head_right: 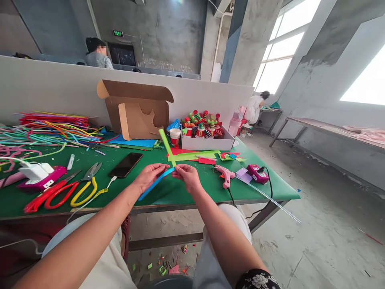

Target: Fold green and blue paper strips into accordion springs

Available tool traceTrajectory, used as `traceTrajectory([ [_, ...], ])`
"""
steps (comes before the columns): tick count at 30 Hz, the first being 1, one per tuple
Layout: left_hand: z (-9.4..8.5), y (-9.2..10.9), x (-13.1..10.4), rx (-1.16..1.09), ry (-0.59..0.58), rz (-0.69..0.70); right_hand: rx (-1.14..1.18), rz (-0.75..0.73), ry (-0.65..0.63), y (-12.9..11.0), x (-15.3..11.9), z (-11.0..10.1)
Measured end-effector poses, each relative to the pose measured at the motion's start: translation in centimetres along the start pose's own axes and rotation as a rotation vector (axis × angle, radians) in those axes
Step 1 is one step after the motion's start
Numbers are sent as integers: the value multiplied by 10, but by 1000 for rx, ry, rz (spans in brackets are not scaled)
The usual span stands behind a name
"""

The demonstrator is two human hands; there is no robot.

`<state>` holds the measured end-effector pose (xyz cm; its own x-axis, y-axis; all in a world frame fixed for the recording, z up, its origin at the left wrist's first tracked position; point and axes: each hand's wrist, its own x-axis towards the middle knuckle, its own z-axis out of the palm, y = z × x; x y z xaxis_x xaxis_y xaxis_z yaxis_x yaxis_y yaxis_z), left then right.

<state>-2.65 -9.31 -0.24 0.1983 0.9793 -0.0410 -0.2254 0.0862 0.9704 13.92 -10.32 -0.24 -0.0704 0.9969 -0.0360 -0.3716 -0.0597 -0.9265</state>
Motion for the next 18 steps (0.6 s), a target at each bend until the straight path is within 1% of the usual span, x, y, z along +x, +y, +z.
traceTrajectory([
  [1, 0, 0, 0, 19, -4, 27, 71, 0, 21, 1, 1, 1],
  [3, 2, -2, -2, 66, -48, 59, 191, -3, 48, 2, 2, 3],
  [5, 7, -5, -5, 90, -81, 51, 270, -6, 61, 4, 3, 5],
  [6, 10, -7, -6, 89, -78, 53, 294, -8, 66, 5, 3, 5],
  [8, 16, -9, -9, 64, -52, 76, 304, -7, 74, 8, 3, 6],
  [11, 21, -10, -12, 7, -25, 124, 257, -5, 80, 12, 1, 9],
  [15, 23, -11, -13, -36, 72, 171, 216, -29, 62, 17, -4, 16],
  [18, 22, -12, -14, -81, 134, 160, 161, -59, 42, 18, -7, 22],
])
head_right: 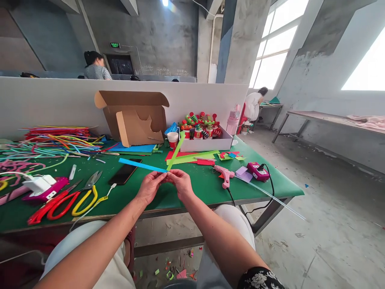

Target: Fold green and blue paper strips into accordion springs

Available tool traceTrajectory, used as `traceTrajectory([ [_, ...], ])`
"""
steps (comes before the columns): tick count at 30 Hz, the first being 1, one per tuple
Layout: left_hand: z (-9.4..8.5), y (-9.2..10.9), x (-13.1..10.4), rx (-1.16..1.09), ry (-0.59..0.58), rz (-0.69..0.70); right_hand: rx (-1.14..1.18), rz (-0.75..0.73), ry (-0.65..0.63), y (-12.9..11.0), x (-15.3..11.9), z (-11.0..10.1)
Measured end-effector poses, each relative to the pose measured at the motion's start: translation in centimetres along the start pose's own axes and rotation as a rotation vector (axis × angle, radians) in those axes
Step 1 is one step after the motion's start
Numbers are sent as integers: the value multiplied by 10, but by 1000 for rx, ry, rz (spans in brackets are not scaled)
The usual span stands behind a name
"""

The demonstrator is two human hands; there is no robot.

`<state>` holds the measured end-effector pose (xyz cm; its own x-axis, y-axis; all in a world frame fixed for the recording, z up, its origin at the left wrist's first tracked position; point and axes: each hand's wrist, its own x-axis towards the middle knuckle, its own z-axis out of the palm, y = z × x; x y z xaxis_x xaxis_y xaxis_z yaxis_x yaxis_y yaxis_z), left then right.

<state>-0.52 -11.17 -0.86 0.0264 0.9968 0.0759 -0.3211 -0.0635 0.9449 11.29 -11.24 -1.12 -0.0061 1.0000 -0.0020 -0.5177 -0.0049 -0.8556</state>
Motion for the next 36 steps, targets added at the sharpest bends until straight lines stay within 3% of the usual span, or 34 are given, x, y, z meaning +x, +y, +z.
traceTrajectory([
  [8, -1, 1, -1, 11, 54, -16, -149, 50, -58, -12, -2, -3],
  [12, -2, 4, -1, 95, 17, -6, -162, 85, -80, -18, 2, -8],
  [17, -2, 1, -2, 34, 7, -70, -235, 1, -18, -12, 4, -8],
  [24, 0, -6, -3, -109, 100, -99, -276, -118, 43, -2, 0, 0],
  [29, -2, 3, -2, -74, 96, -58, -107, 60, -108, -13, 2, -6],
  [36, -1, 4, -2, 49, -7, -8, -15, 165, -141, -5, 8, -17],
])
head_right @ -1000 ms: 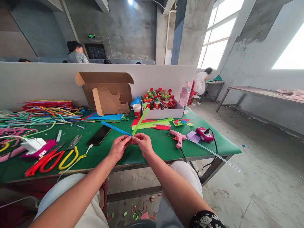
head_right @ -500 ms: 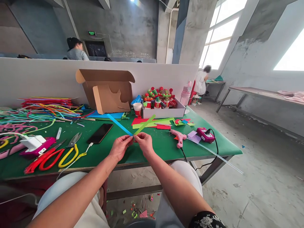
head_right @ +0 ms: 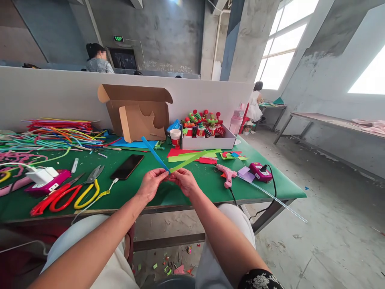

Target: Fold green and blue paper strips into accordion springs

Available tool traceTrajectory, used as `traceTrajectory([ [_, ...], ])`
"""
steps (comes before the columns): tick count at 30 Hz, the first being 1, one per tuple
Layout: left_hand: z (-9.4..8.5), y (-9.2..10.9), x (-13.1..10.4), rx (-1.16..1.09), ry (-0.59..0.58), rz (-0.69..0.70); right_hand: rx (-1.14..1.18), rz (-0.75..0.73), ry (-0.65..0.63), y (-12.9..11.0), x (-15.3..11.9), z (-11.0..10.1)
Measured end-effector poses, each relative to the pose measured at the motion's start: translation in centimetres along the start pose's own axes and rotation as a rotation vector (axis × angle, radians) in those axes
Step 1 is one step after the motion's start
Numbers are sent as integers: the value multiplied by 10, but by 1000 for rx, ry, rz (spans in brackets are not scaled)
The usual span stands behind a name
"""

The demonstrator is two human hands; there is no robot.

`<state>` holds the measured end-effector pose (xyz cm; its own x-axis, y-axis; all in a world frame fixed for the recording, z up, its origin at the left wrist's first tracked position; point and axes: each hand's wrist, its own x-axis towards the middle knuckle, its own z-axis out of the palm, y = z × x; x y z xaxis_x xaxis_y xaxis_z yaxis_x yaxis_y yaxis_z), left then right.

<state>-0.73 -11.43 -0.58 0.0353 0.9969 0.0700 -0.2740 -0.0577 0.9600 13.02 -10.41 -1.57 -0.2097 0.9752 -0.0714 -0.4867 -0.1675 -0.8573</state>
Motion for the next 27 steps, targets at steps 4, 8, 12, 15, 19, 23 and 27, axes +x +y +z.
traceTrajectory([
  [4, 0, -1, 0, 28, 6, 6, 8, 21, -16, 1, 1, -2],
  [8, 0, 1, 0, 28, 13, 11, 3, 27, -21, -1, 0, -1],
  [12, 0, 0, 1, 49, 37, 34, 2, 19, 12, -4, -2, 2],
  [15, -1, -1, 1, 85, 48, 54, -2, 8, 29, -6, -3, 4],
  [19, 0, 2, -1, 103, 51, 57, -51, 11, 11, -9, -5, 5],
  [23, 3, 8, -4, 109, 53, 46, -101, -8, -9, -11, -7, 6],
  [27, 4, 11, -6, 135, 56, 25, -125, -31, 9, -11, -9, 8],
])
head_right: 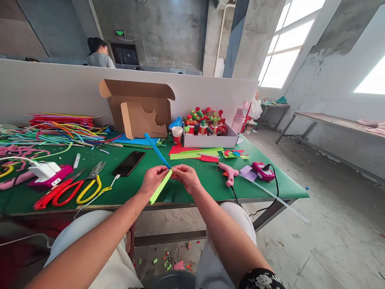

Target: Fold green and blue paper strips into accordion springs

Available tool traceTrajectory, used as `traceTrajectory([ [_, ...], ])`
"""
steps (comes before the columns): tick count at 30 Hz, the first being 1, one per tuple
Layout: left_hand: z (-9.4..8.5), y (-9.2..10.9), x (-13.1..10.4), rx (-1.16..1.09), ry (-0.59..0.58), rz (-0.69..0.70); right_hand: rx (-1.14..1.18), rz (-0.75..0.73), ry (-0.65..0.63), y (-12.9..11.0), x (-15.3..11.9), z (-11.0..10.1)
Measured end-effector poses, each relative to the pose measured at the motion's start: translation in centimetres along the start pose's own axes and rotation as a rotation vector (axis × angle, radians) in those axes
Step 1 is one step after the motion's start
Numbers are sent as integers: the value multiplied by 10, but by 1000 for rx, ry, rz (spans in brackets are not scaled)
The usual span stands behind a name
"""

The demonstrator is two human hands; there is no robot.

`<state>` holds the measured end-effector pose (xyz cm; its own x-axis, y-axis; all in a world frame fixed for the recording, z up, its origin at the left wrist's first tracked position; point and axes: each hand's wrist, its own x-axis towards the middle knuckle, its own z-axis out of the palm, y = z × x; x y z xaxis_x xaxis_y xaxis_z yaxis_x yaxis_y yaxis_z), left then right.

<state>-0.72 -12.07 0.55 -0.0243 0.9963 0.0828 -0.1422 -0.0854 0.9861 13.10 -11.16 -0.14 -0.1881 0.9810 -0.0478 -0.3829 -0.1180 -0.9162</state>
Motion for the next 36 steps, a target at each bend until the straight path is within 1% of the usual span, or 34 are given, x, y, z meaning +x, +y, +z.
traceTrajectory([
  [3, -1, 0, -1, 28, -7, -5, -29, -17, 13, 0, -1, 1],
  [8, -2, -3, 0, 19, 28, 26, -62, -67, 72, 3, -3, 6],
  [12, -4, -9, 3, 29, 32, -10, -104, -132, 117, 5, -3, 9],
  [18, -6, -9, 6, 33, -11, -55, -206, -227, 158, 7, -1, 9],
  [22, -7, -6, 6, 57, -35, -34, -287, -271, 168, 7, 0, 7],
  [25, -7, -7, 7, 46, -39, -23, -291, -258, 169, 8, 1, 5],
  [29, -7, -11, 8, 30, -40, -25, -248, -199, 119, 9, 4, 3],
  [36, -4, -11, 7, -56, 1, -42, -253, -201, 119, 9, 4, 3],
])
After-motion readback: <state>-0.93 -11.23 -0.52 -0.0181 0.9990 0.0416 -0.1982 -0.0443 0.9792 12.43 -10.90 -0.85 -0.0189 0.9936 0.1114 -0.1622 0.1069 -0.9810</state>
